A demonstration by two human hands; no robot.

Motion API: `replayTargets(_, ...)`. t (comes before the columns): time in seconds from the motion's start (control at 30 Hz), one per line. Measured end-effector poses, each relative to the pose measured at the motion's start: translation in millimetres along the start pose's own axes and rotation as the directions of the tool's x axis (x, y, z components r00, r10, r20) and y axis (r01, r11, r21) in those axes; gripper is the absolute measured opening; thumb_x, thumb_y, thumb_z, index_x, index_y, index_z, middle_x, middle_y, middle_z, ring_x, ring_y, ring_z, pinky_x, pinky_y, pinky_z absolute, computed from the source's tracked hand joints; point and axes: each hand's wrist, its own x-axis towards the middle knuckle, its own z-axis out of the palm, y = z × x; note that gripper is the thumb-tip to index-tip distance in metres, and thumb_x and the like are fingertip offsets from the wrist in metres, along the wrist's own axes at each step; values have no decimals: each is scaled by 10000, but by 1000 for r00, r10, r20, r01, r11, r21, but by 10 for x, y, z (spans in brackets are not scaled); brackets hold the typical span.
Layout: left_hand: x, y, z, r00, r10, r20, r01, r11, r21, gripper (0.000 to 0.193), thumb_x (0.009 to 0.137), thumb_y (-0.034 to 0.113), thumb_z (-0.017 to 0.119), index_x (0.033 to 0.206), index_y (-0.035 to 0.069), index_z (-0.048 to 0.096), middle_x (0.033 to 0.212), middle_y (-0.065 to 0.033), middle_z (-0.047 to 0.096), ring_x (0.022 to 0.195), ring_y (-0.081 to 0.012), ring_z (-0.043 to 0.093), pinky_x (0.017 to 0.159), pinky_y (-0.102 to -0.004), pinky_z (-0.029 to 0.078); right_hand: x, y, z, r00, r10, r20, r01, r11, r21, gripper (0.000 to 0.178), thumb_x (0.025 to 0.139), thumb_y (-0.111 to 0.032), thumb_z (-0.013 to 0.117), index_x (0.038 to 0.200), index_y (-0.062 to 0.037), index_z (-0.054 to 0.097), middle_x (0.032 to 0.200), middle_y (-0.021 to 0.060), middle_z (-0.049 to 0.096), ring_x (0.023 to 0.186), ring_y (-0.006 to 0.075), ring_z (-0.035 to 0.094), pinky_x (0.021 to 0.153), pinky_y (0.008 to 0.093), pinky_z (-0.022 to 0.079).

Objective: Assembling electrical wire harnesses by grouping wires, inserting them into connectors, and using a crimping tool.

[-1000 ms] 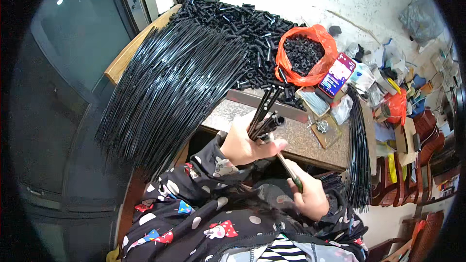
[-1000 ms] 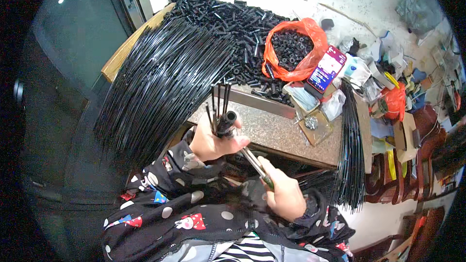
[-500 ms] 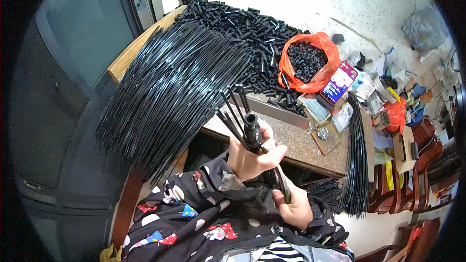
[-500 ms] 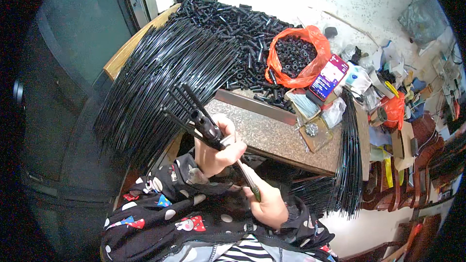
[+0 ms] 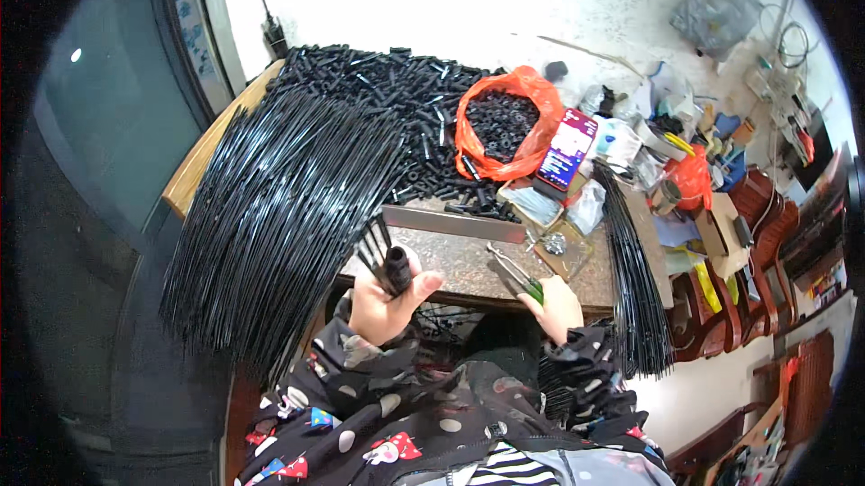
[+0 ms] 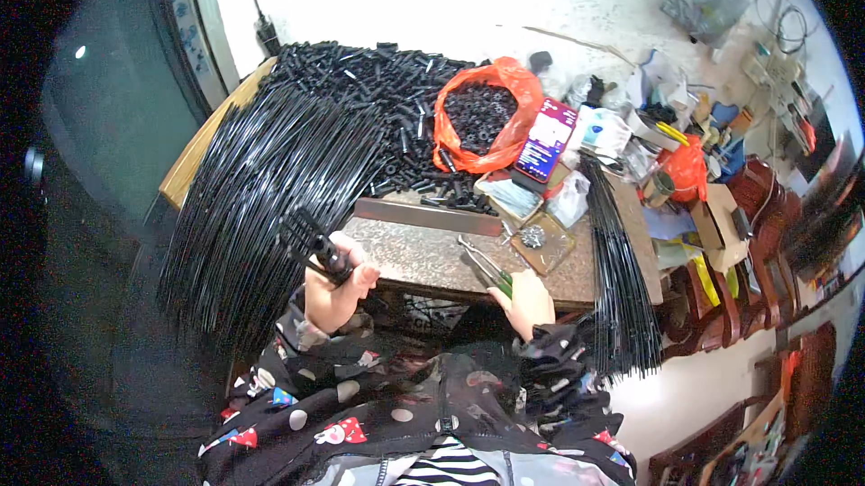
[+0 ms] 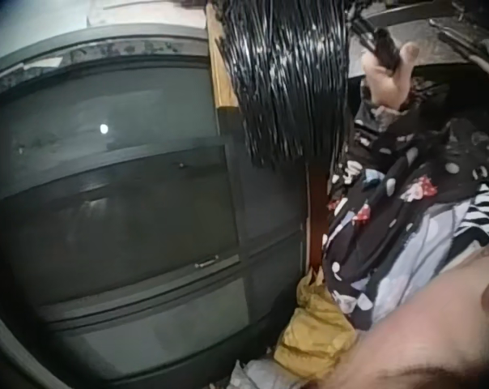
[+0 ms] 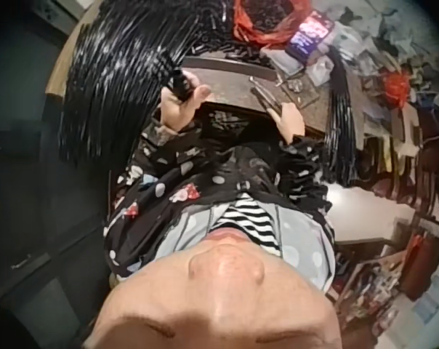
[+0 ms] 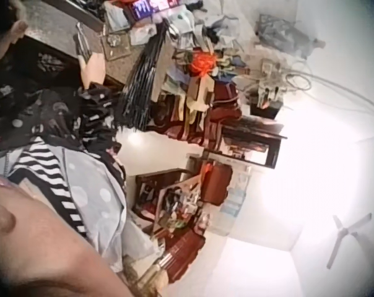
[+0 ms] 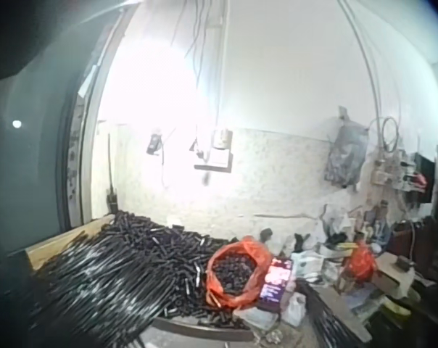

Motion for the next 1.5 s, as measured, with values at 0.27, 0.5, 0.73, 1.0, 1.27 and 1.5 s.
replayTargets(0.27,42,-61,-321,973,116,198,-37,930,-365,185,789,101,574,748,67,398,559,-45,462,465,-134,457,472,-266,434,-19,287,310,981,-80,-174,56,989,-140,351,709,-303,630,871,-19,503,829,122,477,805,287,482,673,372,428)
replayTargets(0.5,374,403,-970,951,235,-198,-255,242,-936,286,857,268,503,679,92,365,593,22,338,512,-87,367,594,-249,399,-19,347,217,980,-133,-146,144,987,65,521,657,-215,692,1088,-21,475,991,161,490,920,309,473,791,361,391)
replayTargets(0.73,-180,-442,-183,915,-355,-192,-17,443,-896,397,808,454,490,705,70,506,738,-74,550,708,-206,513,733,-389,425,18,-298,-851,892,205,-403,447,-275,851,607,806,-366,551,1251,-38,302,945,120,551,898,238,544,870,376,447)
replayTargets(1.0,-1023,-2123,344,127,-758,640,802,-301,-516,711,710,509,495,1110,-78,456,1095,-180,528,949,-278,518,885,-392,376,20,-600,-1088,482,620,-618,695,159,702,498,854,-533,333,914,-56,463,704,18,440,542,100,346,503,221,310)
replayTargets(1.27,-866,-2001,187,366,-872,326,110,388,915,483,726,484,530,875,37,638,828,-217,605,763,-332,602,705,-397,467,-80,-945,-680,996,69,-62,58,53,997,153,808,-71,544,929,18,512,870,59,527,773,88,481,708,211,374)
replayTargets(1.5,248,-78,329,878,-19,478,68,994,-85,353,818,138,545,1124,-24,477,1030,-132,559,918,-200,557,813,-294,420,144,-1066,-737,998,-44,-38,37,-31,999,119,803,-19,553,916,9,532,902,29,544,829,82,493,753,224,382)
